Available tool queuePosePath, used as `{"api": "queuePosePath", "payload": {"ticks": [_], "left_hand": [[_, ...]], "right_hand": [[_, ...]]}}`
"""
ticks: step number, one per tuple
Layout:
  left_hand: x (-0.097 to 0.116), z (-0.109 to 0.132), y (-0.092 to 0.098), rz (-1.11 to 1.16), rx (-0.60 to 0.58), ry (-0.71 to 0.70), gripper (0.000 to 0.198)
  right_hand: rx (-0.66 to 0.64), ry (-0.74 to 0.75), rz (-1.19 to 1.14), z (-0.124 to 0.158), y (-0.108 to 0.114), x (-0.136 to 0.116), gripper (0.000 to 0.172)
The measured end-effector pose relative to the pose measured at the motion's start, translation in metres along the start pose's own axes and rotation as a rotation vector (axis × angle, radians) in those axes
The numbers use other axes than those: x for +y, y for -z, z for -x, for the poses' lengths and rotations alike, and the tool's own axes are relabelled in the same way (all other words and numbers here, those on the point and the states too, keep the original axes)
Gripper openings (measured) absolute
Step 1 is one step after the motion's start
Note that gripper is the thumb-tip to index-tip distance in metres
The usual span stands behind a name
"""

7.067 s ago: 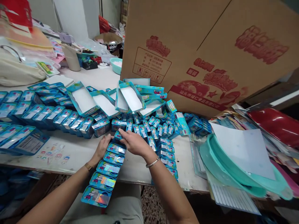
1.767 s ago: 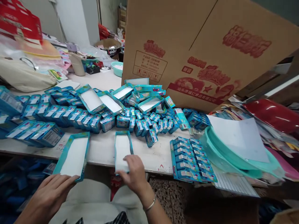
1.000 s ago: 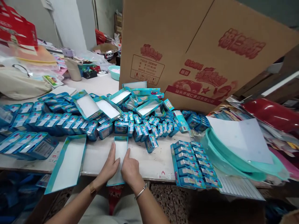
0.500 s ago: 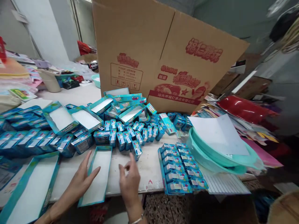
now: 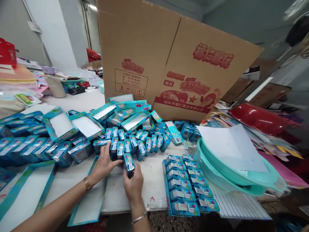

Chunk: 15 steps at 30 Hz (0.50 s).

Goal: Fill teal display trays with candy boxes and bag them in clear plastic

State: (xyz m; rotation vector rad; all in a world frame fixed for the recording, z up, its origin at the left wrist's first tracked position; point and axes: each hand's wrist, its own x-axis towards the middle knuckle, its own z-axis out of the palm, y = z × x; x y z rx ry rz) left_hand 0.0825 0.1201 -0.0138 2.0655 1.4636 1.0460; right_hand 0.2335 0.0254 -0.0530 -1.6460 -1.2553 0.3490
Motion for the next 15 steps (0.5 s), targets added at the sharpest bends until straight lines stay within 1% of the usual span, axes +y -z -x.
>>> {"api": "queuePosePath", "payload": {"ticks": [1,2,4,5,6,8,11,13,15], "left_hand": [[0.0,0.001,0.003,-0.009,-0.025,0.002,0.097],[0.0,0.001,0.005,-0.022,-0.057,0.005,0.095],[0.002,0.001,0.01,-0.058,-0.137,0.026,0.092],[0.003,0.0,0.011,-0.078,-0.17,0.042,0.091],[0.004,-0.001,0.011,-0.094,-0.188,0.055,0.091],[0.005,-0.005,0.008,-0.109,-0.182,0.046,0.091],[0.002,-0.01,0.003,-0.093,-0.128,-0.01,0.089],[-0.003,-0.012,0.001,-0.083,-0.123,-0.024,0.085],[-0.009,-0.012,0.003,-0.076,-0.132,-0.04,0.079]], "right_hand": [[0.016,0.006,0.001,0.003,0.0,0.001,0.034],[0.065,-0.002,0.016,0.004,0.001,0.004,0.034],[0.209,-0.041,0.068,0.004,0.0,0.009,0.034],[0.262,-0.051,0.096,0.001,-0.001,0.011,0.035],[0.286,-0.05,0.119,-0.003,-0.003,0.012,0.037],[0.258,-0.03,0.129,-0.014,-0.008,0.011,0.041],[0.151,-0.037,0.062,-0.03,-0.016,0.005,0.048],[0.104,-0.078,-0.01,-0.033,-0.017,0.001,0.05],[0.076,-0.108,-0.066,-0.026,-0.014,0.0,0.05]]}}
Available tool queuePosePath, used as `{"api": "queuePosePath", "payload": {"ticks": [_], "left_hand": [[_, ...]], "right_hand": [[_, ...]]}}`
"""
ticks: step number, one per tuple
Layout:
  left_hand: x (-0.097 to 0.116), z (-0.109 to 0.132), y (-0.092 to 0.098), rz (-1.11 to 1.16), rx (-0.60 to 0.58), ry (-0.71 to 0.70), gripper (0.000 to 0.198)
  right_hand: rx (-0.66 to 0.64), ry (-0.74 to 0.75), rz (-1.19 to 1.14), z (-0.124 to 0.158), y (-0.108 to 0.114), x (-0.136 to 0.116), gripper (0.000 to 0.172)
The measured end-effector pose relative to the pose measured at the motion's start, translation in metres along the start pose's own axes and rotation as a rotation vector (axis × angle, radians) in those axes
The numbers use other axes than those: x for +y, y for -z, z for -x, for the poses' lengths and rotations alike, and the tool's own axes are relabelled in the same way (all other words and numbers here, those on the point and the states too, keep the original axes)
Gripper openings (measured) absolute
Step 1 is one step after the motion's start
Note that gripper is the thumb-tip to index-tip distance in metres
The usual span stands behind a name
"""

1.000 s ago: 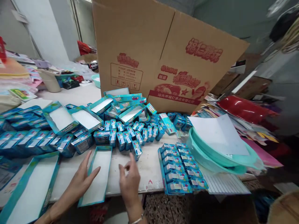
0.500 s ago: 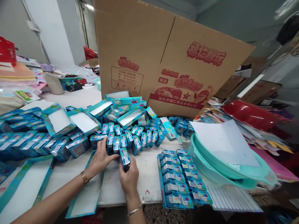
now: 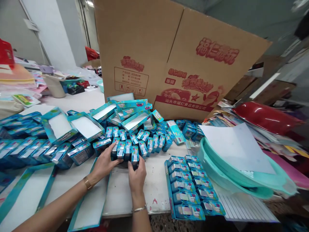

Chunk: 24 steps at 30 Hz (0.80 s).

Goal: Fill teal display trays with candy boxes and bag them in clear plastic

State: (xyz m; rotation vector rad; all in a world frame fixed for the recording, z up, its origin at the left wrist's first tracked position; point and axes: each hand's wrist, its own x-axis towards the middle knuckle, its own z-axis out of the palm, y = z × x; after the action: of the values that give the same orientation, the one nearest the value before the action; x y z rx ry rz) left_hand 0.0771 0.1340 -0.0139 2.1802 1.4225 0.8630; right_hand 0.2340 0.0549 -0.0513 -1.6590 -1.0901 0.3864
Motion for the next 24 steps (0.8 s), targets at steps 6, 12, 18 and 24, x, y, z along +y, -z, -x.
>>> {"api": "queuePosePath", "payload": {"ticks": [6,12,18,24], "left_hand": [[-0.001,0.006,0.004,0.098,-0.095,-0.09,0.077],[0.0,-0.008,0.006,0.215,-0.203,0.037,0.105],[-0.013,-0.029,0.005,0.601,-0.451,-0.019,0.089],[0.021,-0.043,-0.031,0.9,-0.123,0.474,0.071]], "right_hand": [[0.025,-0.065,-0.133,0.027,0.015,0.011,0.052],[-0.07,0.032,0.029,0.014,0.007,0.009,0.067],[-0.117,0.037,0.092,0.063,0.025,0.02,0.065],[-0.102,0.015,0.071,0.033,0.049,0.041,0.089]]}}
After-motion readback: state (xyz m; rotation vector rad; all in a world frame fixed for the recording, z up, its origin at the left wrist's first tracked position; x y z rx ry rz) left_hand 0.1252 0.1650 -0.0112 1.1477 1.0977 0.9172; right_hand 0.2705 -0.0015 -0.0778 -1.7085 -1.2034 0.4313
